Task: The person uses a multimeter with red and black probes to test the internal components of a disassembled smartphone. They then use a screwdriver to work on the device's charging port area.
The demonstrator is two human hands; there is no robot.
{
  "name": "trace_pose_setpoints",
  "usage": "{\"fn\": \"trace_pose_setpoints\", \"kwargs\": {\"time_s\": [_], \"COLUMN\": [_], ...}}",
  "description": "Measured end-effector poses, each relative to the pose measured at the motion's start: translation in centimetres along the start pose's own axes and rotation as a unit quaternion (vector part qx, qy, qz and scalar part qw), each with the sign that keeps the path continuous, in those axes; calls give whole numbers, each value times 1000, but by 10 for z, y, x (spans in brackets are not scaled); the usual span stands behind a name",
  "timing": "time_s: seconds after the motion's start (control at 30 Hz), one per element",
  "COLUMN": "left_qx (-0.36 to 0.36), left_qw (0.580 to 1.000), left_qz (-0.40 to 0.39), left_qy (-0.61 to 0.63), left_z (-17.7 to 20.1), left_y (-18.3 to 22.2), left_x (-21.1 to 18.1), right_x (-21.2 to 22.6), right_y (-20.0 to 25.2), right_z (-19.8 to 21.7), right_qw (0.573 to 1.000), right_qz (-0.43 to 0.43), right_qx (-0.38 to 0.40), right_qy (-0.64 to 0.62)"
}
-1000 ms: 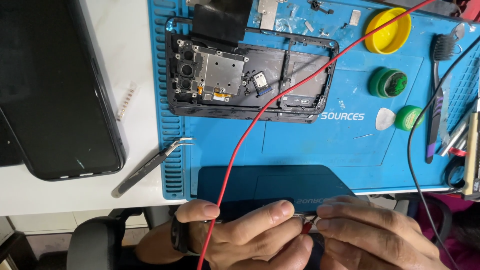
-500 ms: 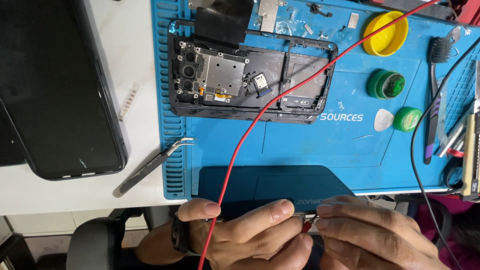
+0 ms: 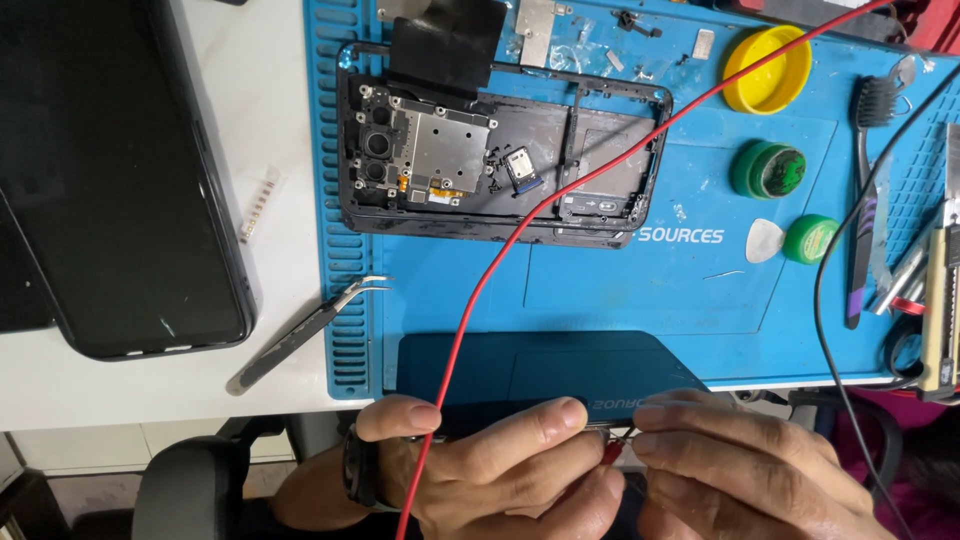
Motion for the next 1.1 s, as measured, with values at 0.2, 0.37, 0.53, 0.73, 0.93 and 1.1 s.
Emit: {"fn": "trace_pose_setpoints", "kwargs": {"time_s": [0.2, 0.37, 0.53, 0.73, 0.93, 1.1], "left_qx": [2, -24, -34, 3, -11, -34], "left_qw": [1000, 1000, 999, 1000, 1000, 999], "left_qz": [6, 2, 17, -4, 2, 4], "left_qy": [11, 5, 14, 12, 4, 9], "left_z": [1, 0, 1, 1, 0, 0], "left_y": [0, 0, -1, 0, 1, 1], "left_x": [-1, 1, 1, 0, -2, -1], "right_x": [6, 6, 2, -5, -9, -3], "right_y": [-4, -3, -2, 2, 3, 3], "right_z": [1, 1, 3, 3, 2, 2], "right_qw": [998, 997, 995, 994, 994, 993], "right_qz": [-51, -66, -91, -102, -90, -108], "right_qx": [-23, -21, -17, 8, 40, 28], "right_qy": [-28, -34, -46, -46, -48, -46]}}
Point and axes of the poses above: each hand's wrist, its own y-axis away from the middle knuckle, its own z-axis out of the back of the hand, x = y × z, the point moved 6 cm from there along -y, towards the middle knuckle, and after that the axes turned 15 degrees about -z, right-handed, at the moved point
